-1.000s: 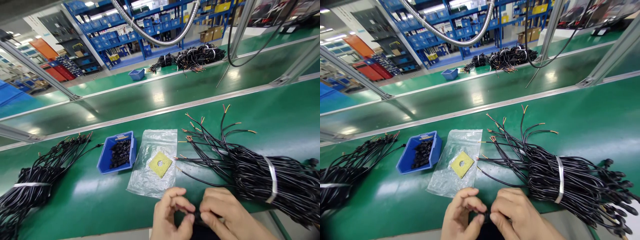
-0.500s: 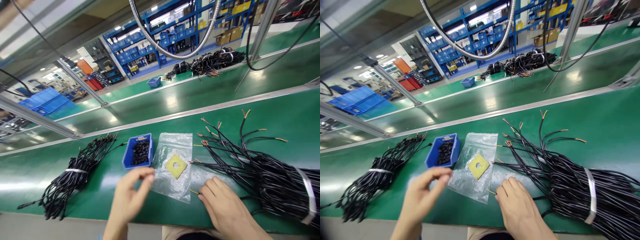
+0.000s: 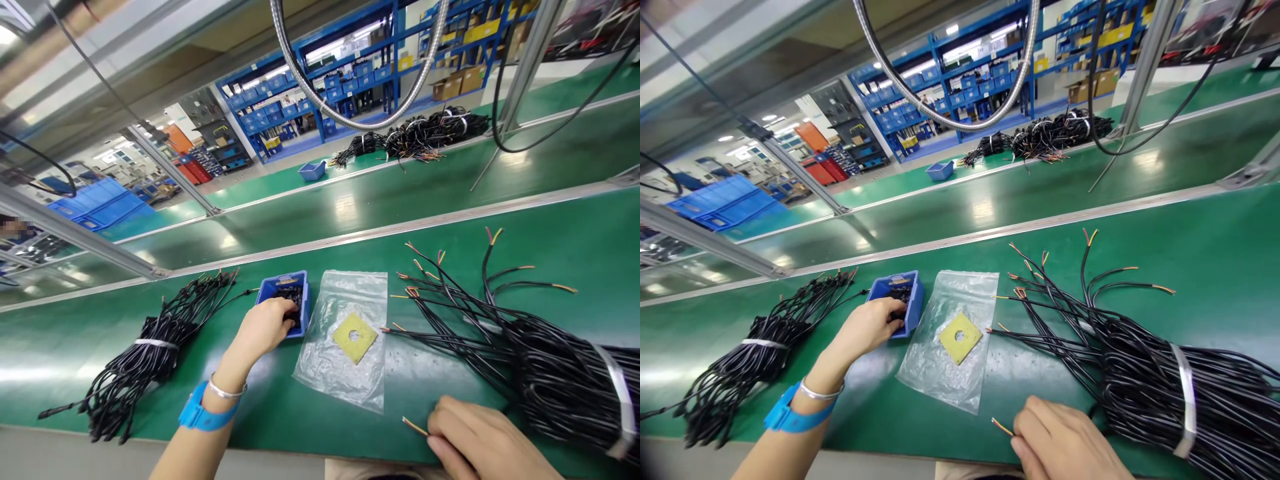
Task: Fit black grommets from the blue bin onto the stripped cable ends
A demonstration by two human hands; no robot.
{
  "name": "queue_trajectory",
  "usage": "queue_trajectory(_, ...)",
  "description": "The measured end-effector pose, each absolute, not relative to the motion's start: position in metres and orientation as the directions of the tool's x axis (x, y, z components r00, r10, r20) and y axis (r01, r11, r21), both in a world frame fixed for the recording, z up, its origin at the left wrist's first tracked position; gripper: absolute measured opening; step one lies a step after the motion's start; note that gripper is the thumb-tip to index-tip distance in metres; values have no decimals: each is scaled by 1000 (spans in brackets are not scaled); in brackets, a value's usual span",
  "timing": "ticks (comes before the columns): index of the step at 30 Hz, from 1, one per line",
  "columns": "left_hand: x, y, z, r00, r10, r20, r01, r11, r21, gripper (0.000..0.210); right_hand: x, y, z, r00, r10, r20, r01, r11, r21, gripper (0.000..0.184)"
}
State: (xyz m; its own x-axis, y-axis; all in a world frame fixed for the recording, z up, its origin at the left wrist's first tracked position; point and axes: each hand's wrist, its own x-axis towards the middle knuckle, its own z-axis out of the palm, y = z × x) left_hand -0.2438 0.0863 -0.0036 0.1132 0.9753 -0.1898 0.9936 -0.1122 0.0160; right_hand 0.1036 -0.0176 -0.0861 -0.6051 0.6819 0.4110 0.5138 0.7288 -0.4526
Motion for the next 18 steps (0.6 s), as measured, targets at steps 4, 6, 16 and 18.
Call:
queue_trajectory(4,-245,83,-5,97,981,-169,995,-92,35,24,87,-9,-84,-549,696,463,512,718,-472,25)
queue_trajectory(6,-246,82,-6,97,984,-153,994,-87,73,22,82,-6,-87,-537,689,487,488,724,-487,26)
queue_trajectory(16,-258,79,0,71,997,-11,834,-53,549,5,87,-6,-95,-485,721,496,464,692,-553,24)
queue_trajectory(18,-257,67,1,49,998,37,742,-61,668,9,87,-6,-94,-473,724,501,462,689,-558,23)
